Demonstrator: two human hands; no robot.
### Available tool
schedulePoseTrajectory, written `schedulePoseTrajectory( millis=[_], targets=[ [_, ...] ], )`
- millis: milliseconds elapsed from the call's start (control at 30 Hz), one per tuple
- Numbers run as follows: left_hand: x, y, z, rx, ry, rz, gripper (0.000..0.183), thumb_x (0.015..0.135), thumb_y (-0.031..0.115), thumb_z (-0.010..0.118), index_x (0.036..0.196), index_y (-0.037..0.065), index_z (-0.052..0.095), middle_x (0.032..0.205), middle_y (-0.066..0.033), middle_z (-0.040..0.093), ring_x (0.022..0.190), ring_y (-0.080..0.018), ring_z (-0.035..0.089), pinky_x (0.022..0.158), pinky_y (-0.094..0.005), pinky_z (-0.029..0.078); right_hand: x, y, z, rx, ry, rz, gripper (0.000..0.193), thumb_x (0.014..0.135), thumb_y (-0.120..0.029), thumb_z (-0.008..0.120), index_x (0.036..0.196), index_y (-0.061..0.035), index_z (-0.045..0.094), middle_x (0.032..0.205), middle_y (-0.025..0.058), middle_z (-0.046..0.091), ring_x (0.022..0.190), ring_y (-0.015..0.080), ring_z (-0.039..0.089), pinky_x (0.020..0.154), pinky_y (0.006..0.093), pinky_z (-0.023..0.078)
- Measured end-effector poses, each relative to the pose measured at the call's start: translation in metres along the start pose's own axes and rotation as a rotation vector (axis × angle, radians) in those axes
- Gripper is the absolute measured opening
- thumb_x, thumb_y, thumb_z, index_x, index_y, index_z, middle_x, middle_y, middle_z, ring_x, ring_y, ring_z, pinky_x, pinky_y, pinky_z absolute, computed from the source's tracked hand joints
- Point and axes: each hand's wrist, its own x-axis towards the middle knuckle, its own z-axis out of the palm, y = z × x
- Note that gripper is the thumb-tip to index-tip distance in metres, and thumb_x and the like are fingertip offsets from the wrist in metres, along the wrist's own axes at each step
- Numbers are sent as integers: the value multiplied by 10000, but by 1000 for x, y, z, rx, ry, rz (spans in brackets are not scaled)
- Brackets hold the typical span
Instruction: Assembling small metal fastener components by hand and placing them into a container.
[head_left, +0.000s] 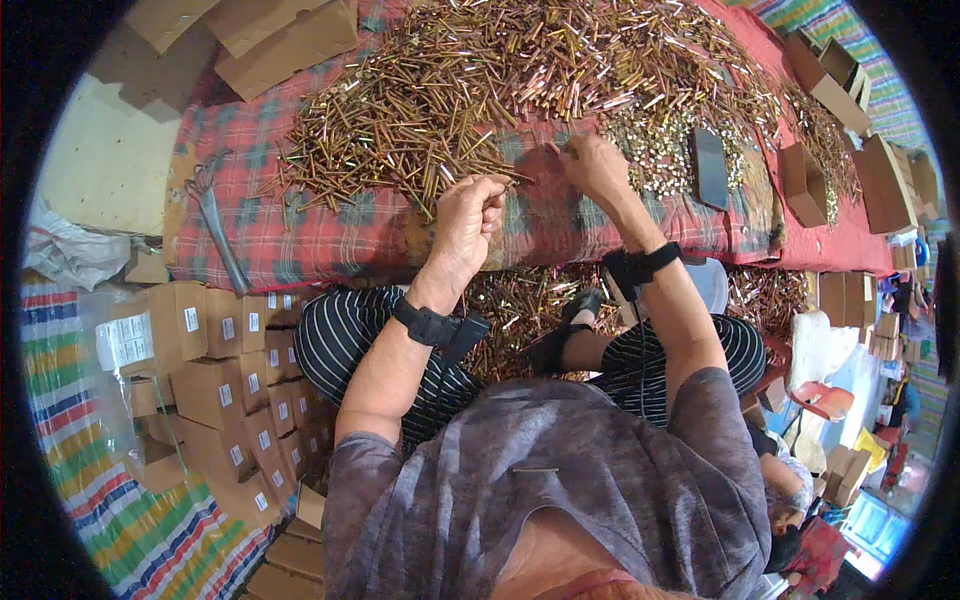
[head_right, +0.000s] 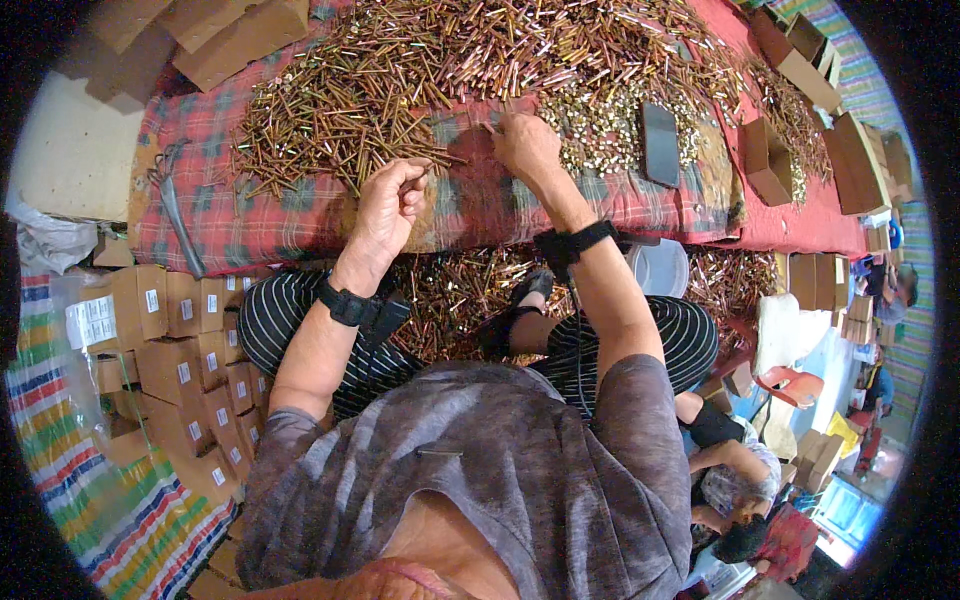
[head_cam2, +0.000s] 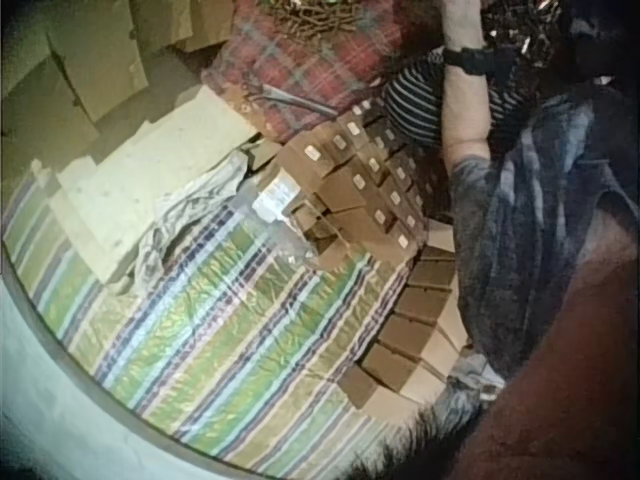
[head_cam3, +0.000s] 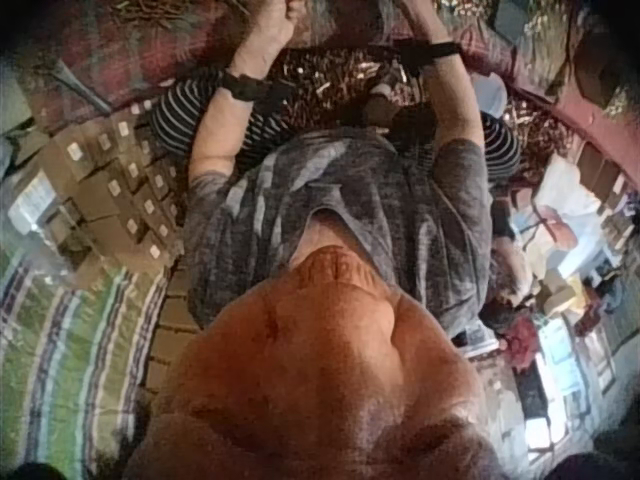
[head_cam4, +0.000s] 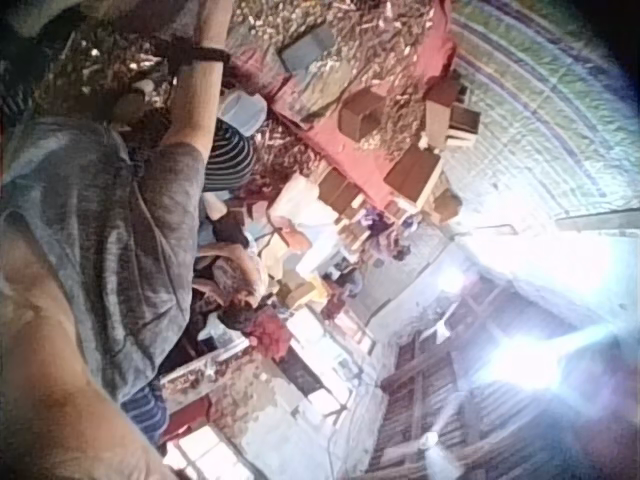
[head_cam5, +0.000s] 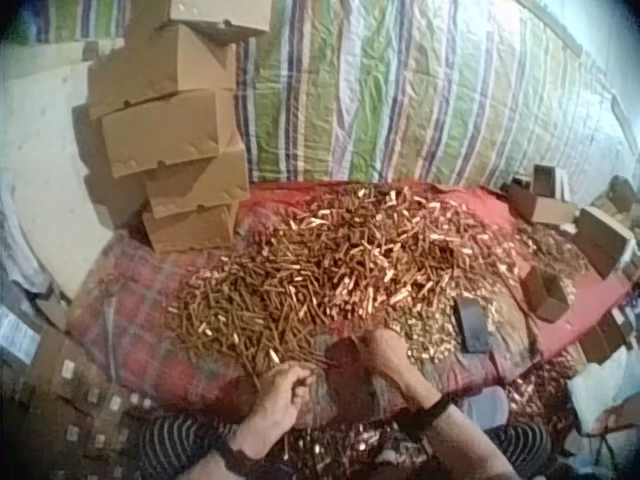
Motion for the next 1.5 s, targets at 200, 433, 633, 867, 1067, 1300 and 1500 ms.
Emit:
schedulePoseTrajectory(
  millis=[200,433,633,867,1067,1300,1500],
  targets=[
    [1,0,6,-62,3,-7,99,775,67,560,848,7,587,639,2,506,487,-42,390,412,-177,276,-24,25,3,-82,157,-44,104,723,-130,586,775,-41,588,832,152,558,783,343,573,661,438,468],
    [-1,-2,3,-35,-31,2,121,784,74,567,880,6,592,676,-7,522,508,-46,405,424,-161,288,-16,27,7,-136,277,-70,116,728,-139,584,751,-31,547,768,161,558,736,358,571,613,446,458],
    [-4,1,4,1,-13,1,116,784,65,560,877,3,591,666,-3,511,508,-44,398,424,-161,286,-36,-5,-14,691,58,95,135,724,-108,608,787,8,577,730,105,603,636,196,596,555,336,481],
    [-4,0,8,14,-82,-6,100,777,40,543,858,-3,584,649,-5,487,495,-39,381,423,-156,280,-62,-43,-21,1579,-132,245,102,862,-117,566,834,-26,604,735,26,609,654,94,569,614,239,473],
    [-9,4,8,11,-94,13,72,775,42,547,829,1,572,649,-8,488,489,-31,377,422,-155,282,-78,-61,-27,1228,6,45,161,861,-105,583,980,-1,617,794,2,611,710,51,530,629,202,443],
    [-10,5,6,60,-118,-30,57,763,39,555,807,6,566,625,0,483,461,-25,357,413,-155,278,-86,-75,-26,1330,31,9,87,837,-43,599,917,-7,596,805,-33,579,723,44,510,639,199,430],
    [-16,9,-1,106,-173,-49,25,752,37,566,754,17,580,606,9,490,461,-20,368,413,-154,267,-96,-80,-26,990,131,-116,100,820,-49,610,904,-2,585,775,56,602,676,93,536,607,248,447]
  ],
)
